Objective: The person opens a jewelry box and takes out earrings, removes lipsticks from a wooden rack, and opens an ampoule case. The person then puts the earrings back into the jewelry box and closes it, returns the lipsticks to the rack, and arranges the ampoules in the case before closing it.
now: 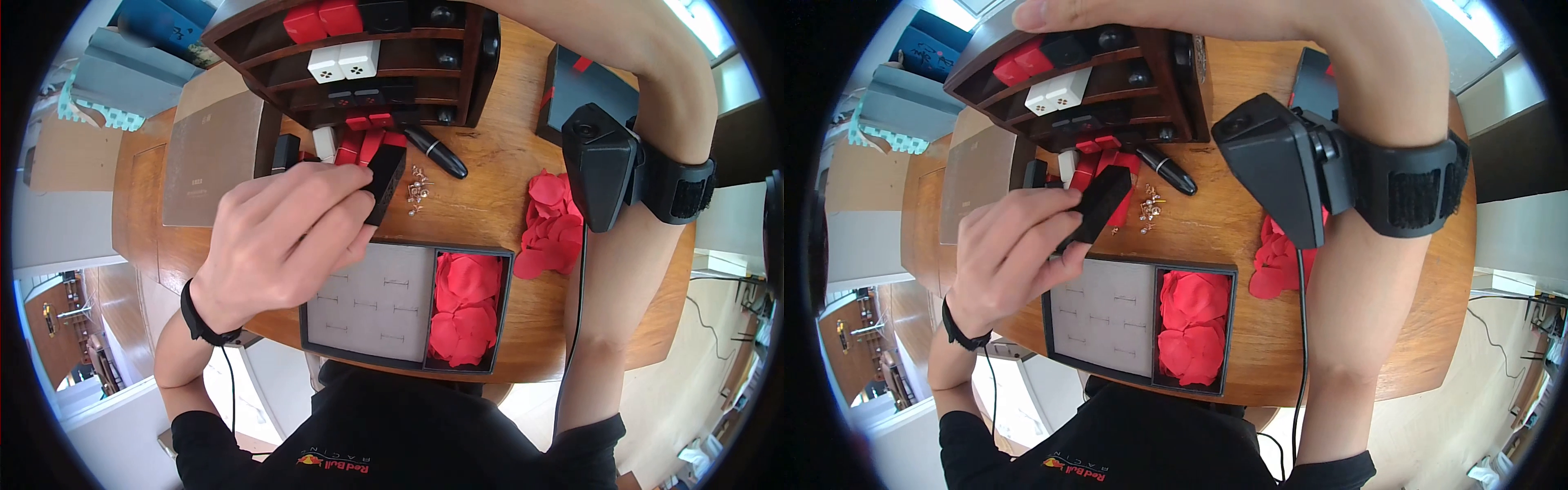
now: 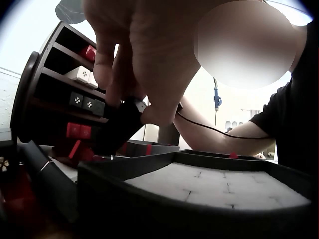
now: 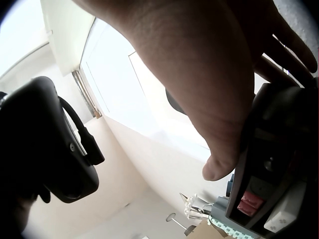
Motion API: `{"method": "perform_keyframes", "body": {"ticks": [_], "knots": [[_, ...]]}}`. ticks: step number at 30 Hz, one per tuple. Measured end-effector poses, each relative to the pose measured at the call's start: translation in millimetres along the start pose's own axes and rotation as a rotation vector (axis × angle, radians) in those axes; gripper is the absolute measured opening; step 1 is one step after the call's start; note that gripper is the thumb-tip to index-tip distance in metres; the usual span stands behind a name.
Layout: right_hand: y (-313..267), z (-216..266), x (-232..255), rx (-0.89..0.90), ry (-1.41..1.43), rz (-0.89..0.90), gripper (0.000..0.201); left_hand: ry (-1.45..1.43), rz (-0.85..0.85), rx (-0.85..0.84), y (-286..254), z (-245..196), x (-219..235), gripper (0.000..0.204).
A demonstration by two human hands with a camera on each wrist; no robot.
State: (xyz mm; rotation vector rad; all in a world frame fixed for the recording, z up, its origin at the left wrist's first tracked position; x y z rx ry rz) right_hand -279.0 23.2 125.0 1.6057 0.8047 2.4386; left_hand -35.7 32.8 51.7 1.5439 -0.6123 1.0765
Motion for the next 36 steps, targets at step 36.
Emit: {"method": "perform_keyframes", "body": {"ticks": [36], "knots": [[23,-11,-6,-0.239,0.199,0.292,0.076,0.236,0.214,0.559,-127,44,27,0.062]]}}
Point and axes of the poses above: each hand's wrist, its own y-axis towards the middle knuckle, its own x-axis out of the back of the hand, z = x × y, the point moved 2 cm from there along y, towards the middle knuckle, and after that the axes turned 4 degrees about -z, right-handed, at the moved point
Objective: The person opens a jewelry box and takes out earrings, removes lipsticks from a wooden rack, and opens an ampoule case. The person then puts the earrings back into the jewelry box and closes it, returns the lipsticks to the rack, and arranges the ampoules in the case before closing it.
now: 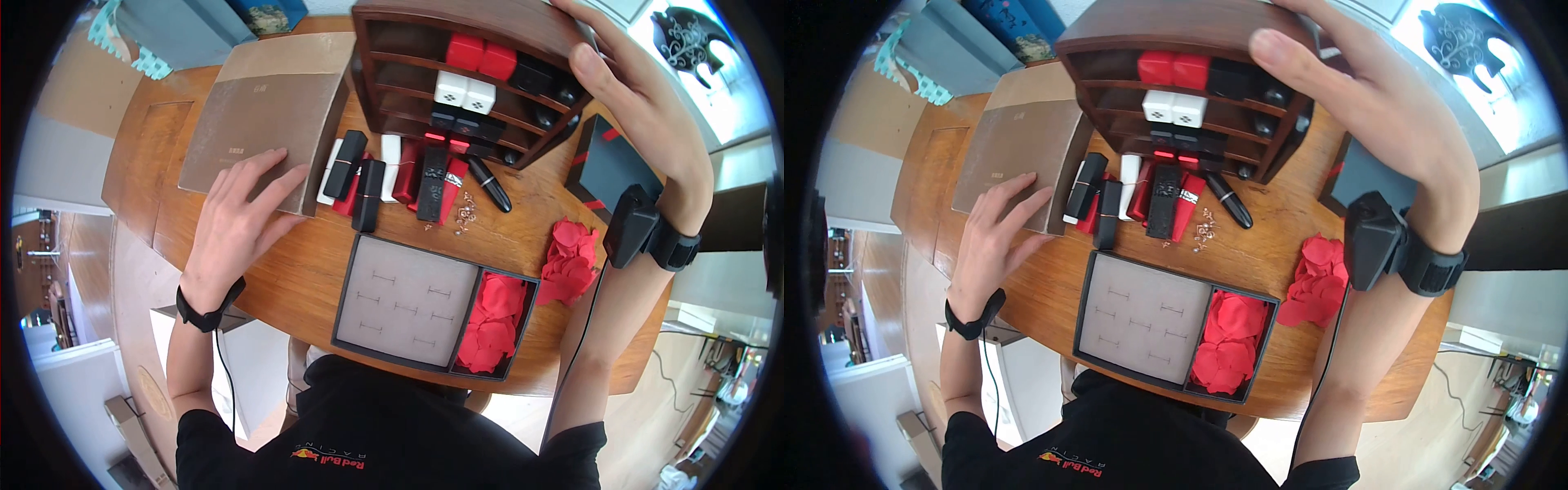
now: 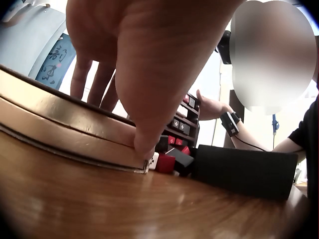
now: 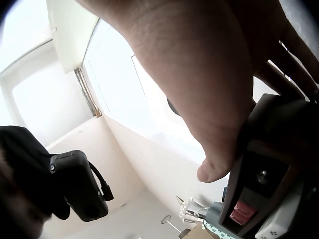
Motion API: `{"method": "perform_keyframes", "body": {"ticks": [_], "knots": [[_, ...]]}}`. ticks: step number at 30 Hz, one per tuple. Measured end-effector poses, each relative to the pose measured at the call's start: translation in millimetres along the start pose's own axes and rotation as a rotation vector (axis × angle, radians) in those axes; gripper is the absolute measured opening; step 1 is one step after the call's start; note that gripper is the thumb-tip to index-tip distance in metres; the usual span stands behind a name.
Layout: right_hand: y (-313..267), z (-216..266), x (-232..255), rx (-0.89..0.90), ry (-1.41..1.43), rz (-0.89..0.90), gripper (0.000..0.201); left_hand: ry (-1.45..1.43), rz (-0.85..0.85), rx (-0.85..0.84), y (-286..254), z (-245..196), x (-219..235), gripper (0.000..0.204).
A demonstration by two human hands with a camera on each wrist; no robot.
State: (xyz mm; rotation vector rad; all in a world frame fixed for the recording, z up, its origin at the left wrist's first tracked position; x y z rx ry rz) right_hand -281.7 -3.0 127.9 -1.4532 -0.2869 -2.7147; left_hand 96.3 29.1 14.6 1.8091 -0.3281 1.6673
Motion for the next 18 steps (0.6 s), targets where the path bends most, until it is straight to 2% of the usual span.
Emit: {"method": "perform_keyframes", "body": {"ticks": [2,3,5,6,7,9,10,13,16,18], "knots": [[-11,28,-4,0.009,-0.152,-0.124,0.071,0.043,-0.01,-0.027,0,-3,-1,0.062],[-8,14,-3,0.022,-0.159,-0.119,0.071,0.09,-0.012,-0.068,1,-4,-2,0.062],[-3,-34,11,0.256,-0.148,-0.36,0.067,0.099,-0.008,-0.07,1,-6,-7,0.06],[-4,-32,21,0.396,-0.262,-0.407,0.058,0.108,0.005,-0.087,0,-6,-10,0.058],[-8,-20,31,0.383,-0.314,-0.365,0.056,0.107,0.0,-0.072,-2,-4,-12,0.058],[-20,8,24,0.449,-0.195,-0.383,0.06,0.163,-0.012,-0.105,-5,-1,-19,0.049],[-26,18,21,0.462,-0.154,-0.341,0.064,0.173,-0.028,-0.135,-6,1,-21,0.041],[-36,45,11,0.427,-0.102,-0.21,0.08,0.279,-0.04,-0.203,-19,7,-18,0.039],[-37,68,-2,0.551,-0.094,-0.076,0.082,0.316,-0.016,-0.22,-41,15,-7,0.035],[-39,73,-12,0.601,-0.052,-0.059,0.082,0.272,-0.042,-0.207,-53,20,7,0.035]]}}
Point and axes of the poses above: each hand's wrist, its own y-axis towards the middle knuckle, its own x-axis out of the back of the hand, z = x × y, the point moved 2 cm from there along y, towards the middle knuckle, and after that the axes turned 4 degrees about -z, right-handed, at the moved point
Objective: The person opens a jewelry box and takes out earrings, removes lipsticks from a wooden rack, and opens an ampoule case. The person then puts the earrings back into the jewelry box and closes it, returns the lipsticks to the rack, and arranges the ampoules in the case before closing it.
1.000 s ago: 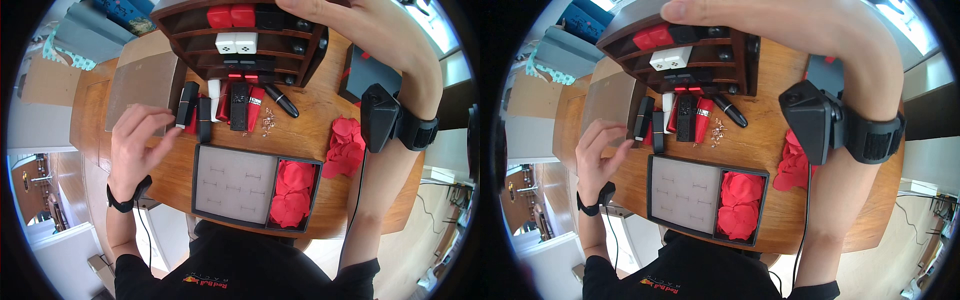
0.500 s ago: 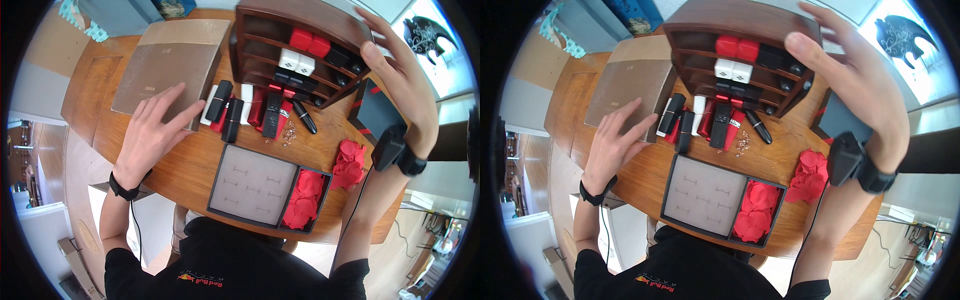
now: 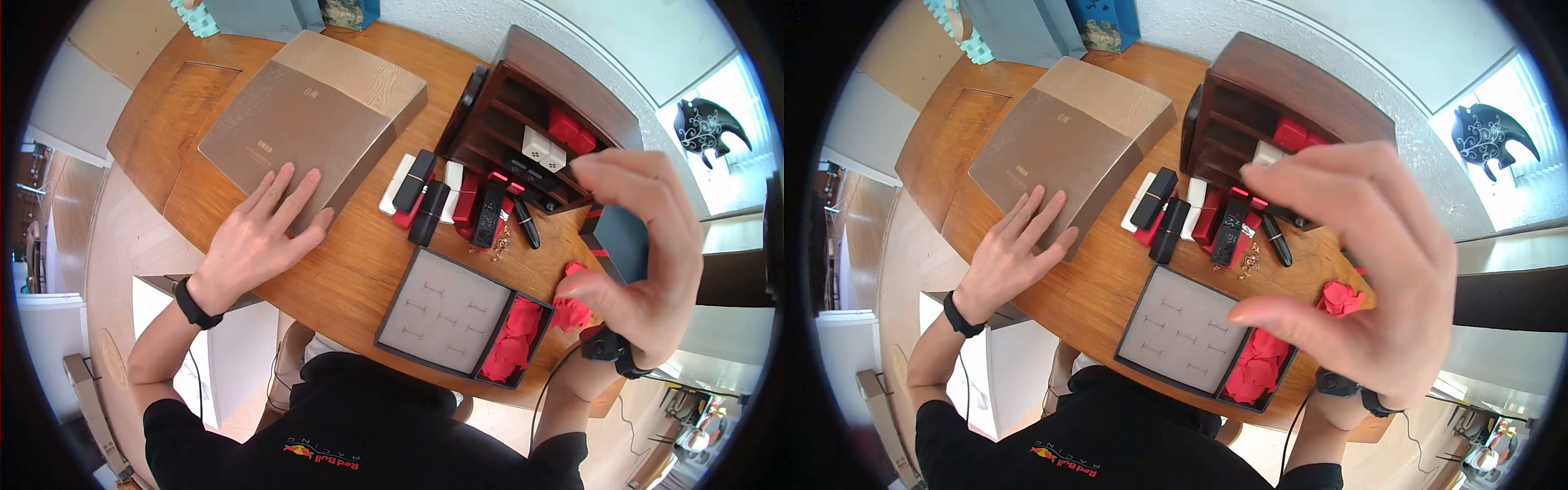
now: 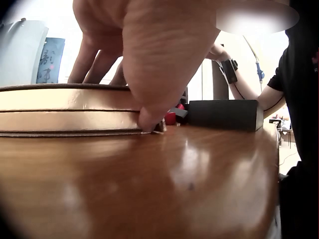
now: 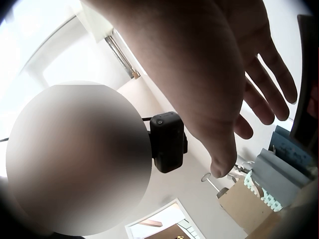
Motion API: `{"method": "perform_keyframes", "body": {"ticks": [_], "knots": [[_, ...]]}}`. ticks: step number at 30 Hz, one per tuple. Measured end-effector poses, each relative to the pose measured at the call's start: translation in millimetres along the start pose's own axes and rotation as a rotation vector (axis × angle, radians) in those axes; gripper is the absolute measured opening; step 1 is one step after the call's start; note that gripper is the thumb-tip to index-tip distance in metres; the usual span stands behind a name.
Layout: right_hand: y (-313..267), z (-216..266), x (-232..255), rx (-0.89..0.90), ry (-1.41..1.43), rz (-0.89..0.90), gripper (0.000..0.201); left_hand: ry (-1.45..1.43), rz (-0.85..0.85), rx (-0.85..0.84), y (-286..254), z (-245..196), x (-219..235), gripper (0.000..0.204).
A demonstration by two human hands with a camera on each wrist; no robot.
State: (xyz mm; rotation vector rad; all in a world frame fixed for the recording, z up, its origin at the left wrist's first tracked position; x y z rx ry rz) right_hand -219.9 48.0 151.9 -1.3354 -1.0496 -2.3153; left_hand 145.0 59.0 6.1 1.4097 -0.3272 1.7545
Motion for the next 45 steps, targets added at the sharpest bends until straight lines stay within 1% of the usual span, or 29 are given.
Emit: {"method": "perform_keyframes", "body": {"ticks": [1,5,7,9,11,13,14,15,16,17,18,19,20,21,23,25,26,28,29,31,33,34,35,37,40,41,43,44,45], "knots": [[0,3,-5,0.045,0.046,0.004,0.083,-0.043,-0.027,0.016,-7,4,5,0.035],[3,16,-20,0.015,0.194,0.069,0.076,-0.055,-0.114,0.147,-44,21,-3,0.027],[7,24,-30,0.022,0.203,0.077,0.07,-0.024,-0.174,0.222,-49,20,-1,0.025],[13,32,-45,0.051,0.239,0.169,0.063,-0.056,-0.212,0.276,-45,18,3,0.027],[18,41,-64,0.035,0.284,0.199,0.057,-0.089,-0.249,0.329,-42,20,9,0.028],[20,48,-85,0.102,0.23,0.356,0.046,-0.189,-0.311,0.408,-40,28,19,0.031],[23,52,-96,0.127,0.2,0.399,0.044,-0.186,-0.31,0.413,-36,33,25,0.031],[30,55,-107,0.131,0.204,0.402,0.044,-0.195,-0.393,0.476,-33,41,32,0.026],[39,57,-120,0.08,0.149,0.515,0.053,-0.204,-0.476,0.537,-30,48,42,0.022],[47,58,-134,0.025,0.092,0.627,0.062,-0.204,-0.473,0.537,-26,53,53,0.022],[52,54,-155,0.025,0.092,0.624,0.062,-0.247,-0.489,0.693,-23,60,65,0.02],[56,47,-179,0.105,0.102,0.476,0.057,-0.292,-0.504,0.846,-22,68,75,0.022],[58,45,-192,0.186,0.109,0.326,0.053,-0.266,-0.569,0.92,-25,78,82,0.026],[60,45,-198,0.188,0.107,0.322,0.053,-0.238,-0.635,0.996,-31,92,88,0.031],[62,47,-208,0.199,0.081,0.382,0.056,-0.33,-0.746,1.007,-42,131,102,0.038],[58,55,-201,0.186,0.06,0.442,0.061,-0.407,-0.738,1.13,-60,174,110,0.039],[52,57,-199,0.207,0.016,0.445,0.063,-0.401,-0.733,1.135,-75,198,106,0.039],[47,59,-193,0.228,-0.068,0.493,0.068,-0.824,-0.784,1.274,-111,251,92,0.039],[46,63,-189,0.229,-0.067,0.492,0.068,-0.822,-0.783,1.274,-128,269,84,0.039],[42,66,-183,0.161,-0.061,0.606,0.071,-1.044,-0.735,1.398,-159,295,51,0.037],[35,66,-180,0.175,-0.059,0.606,0.07,-1.082,-0.712,1.509,-188,312,16,0.037],[32,66,-179,0.181,-0.059,0.591,0.069,-1.137,-0.654,1.535,-191,307,4,0.037],[31,66,-180,0.186,-0.062,0.573,0.068,-1.171,-0.729,1.564,-196,303,-11,0.041],[32,67,-180,0.171,-0.056,0.581,0.067,-1.196,-0.697,1.652,-217,314,-41,0.042],[32,67,-177,0.148,-0.031,0.578,0.066,-1.142,-0.619,1.617,-232,318,-75,0.044],[34,67,-177,0.139,-0.015,0.567,0.065,-1.09,-0.534,1.624,-236,315,-82,0.049],[33,65,-176,0.139,0.007,0.563,0.063,-0.838,-0.377,1.739,-239,308,-93,0.048],[33,63,-175,0.141,0.025,0.562,0.062,-0.84,-0.376,1.74,-244,309,-100,0.048],[32,62,-175,0.14,0.025,0.566,0.062,-0.72,-0.264,1.705,-249,311,-105,0.048]]}}
Point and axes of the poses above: each hand's wrist, its own y-axis towards the middle knuckle, its own x-axis out of the back of the hand, z = x × y, the point moved 2 cm from there along y, towards the middle knuckle, and after that the axes turned 4 degrees about -z, right-handed, at the moved point
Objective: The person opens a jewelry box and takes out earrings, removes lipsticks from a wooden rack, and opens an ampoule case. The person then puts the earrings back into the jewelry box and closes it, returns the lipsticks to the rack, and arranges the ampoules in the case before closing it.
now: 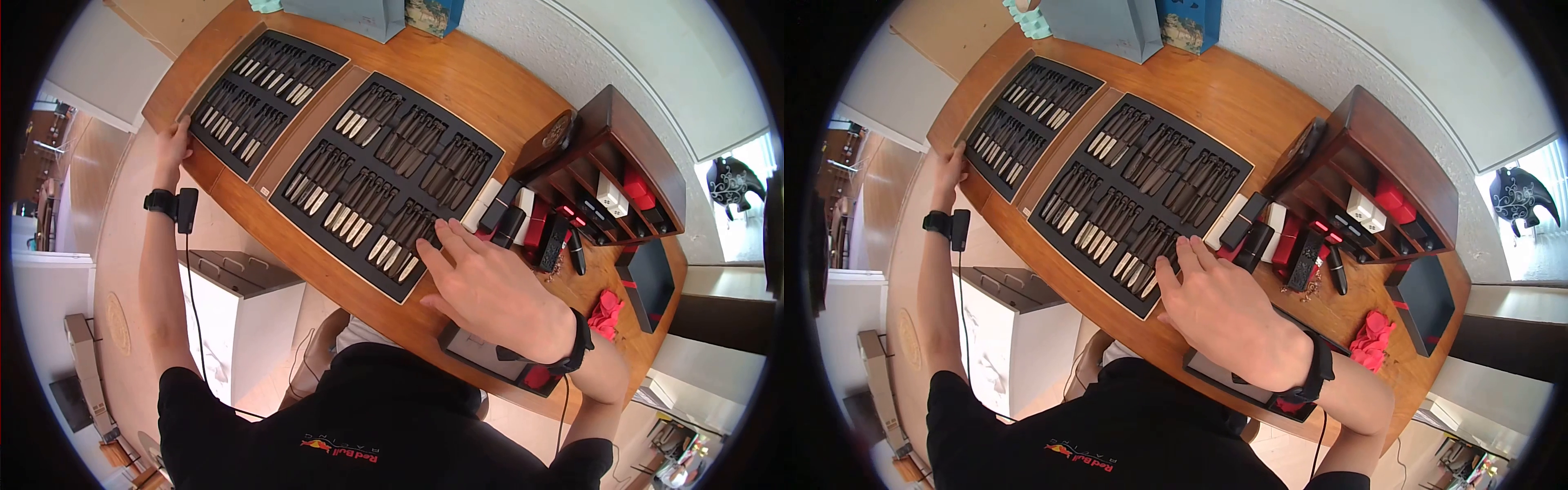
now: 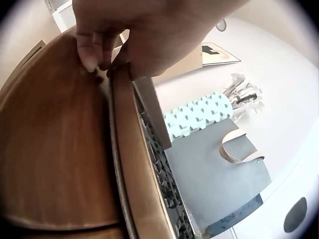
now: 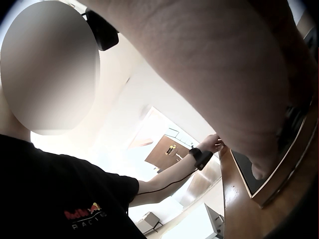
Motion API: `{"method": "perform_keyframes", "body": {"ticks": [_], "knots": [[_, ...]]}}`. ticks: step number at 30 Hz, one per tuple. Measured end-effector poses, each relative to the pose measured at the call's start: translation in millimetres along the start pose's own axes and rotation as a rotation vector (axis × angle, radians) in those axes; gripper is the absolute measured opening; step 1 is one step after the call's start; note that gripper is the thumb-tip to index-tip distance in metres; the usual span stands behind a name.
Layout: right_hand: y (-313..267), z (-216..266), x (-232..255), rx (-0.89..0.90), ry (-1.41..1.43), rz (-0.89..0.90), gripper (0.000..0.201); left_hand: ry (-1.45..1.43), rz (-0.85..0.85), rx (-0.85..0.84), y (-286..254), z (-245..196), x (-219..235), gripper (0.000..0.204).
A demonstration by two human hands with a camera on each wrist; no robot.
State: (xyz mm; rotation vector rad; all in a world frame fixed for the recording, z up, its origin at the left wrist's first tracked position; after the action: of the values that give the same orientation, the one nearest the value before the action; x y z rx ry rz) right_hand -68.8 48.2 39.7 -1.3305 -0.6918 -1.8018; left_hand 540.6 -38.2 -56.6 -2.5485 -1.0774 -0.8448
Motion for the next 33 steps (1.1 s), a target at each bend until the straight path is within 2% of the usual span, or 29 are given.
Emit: {"method": "perform_keyframes", "body": {"ticks": [1,2,4,6,8,9,11,12,14,16,18,19,22,24,26,28,30,31,33], "knots": [[-1,-2,0,0.016,0.012,-0.023,0.06,0.146,-0.003,-0.044,3,7,1,0.049],[-1,-4,-1,0.033,0.022,-0.045,0.058,0.145,-0.002,-0.038,6,17,-2,0.049],[-1,-7,0,0.037,0.053,-0.052,0.054,0.132,-0.315,-0.486,-20,9,-11,0.045],[1,-9,4,0.038,0.084,-0.057,0.051,0.319,-0.487,-0.692,-101,-45,-18,0.042],[5,-11,16,-0.031,0.239,-0.086,0.041,0.126,-0.331,-0.64,-177,-86,-31,0.037],[8,-12,18,-0.031,0.24,-0.078,0.041,0.082,-0.19,-0.661,-206,-94,-40,0.035],[15,-18,26,-0.098,0.043,-0.262,0.037,0.076,0.048,-0.729,-260,-116,-56,0.031],[20,-22,26,-0.091,0.042,-0.257,0.037,0.112,0.147,-0.78,-283,-129,-65,0.029],[28,-36,21,-0.184,-0.182,-0.227,0.041,0.179,0.206,-0.827,-308,-138,-80,0.029],[38,-45,16,-0.183,-0.207,-0.206,0.042,0.231,0.215,-0.868,-317,-141,-90,0.033],[46,-47,11,-0.251,-0.098,-0.083,0.041,0.31,0.306,-0.873,-324,-145,-98,0.038],[49,-46,11,-0.25,-0.094,-0.082,0.041,0.314,0.307,-0.871,-327,-147,-100,0.038],[54,-40,7,-0.23,0.022,-0.106,0.042,0.428,0.288,-0.919,-336,-149,-106,0.066],[57,-38,4,-0.14,0.025,-0.109,0.044,0.426,0.301,-0.925,-341,-150,-110,0.071],[58,-34,9,-0.155,0.085,-0.09,0.045,0.422,0.307,-0.924,-346,-152,-114,0.076],[57,-33,9,-0.167,0.146,-0.068,0.047,0.373,0.359,-0.855,-350,-156,-114,0.079],[54,-33,11,0.014,0.122,-0.153,0.045,0.361,0.386,-0.839,-351,-155,-114,0.077],[55,-34,10,0.016,0.12,-0.147,0.045,0.349,0.413,-0.826,-352,-154,-115,0.076],[59,-34,6,0.155,0.091,-0.199,0.024,0.352,0.397,-0.829,-355,-154,-115,0.07]]}}
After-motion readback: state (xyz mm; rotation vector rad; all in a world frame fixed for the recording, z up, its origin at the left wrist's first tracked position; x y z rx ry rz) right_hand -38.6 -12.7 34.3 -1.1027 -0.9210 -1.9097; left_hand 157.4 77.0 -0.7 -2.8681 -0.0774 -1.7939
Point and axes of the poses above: each hand's wrist, its own y-axis towards the middle knuckle, its own x-axis out of the back of the hand, z = x × y, the point moved 2 cm from there along y, towards the middle knuckle, and after that the axes turned 4 degrees about -z, right-handed, at the moved point
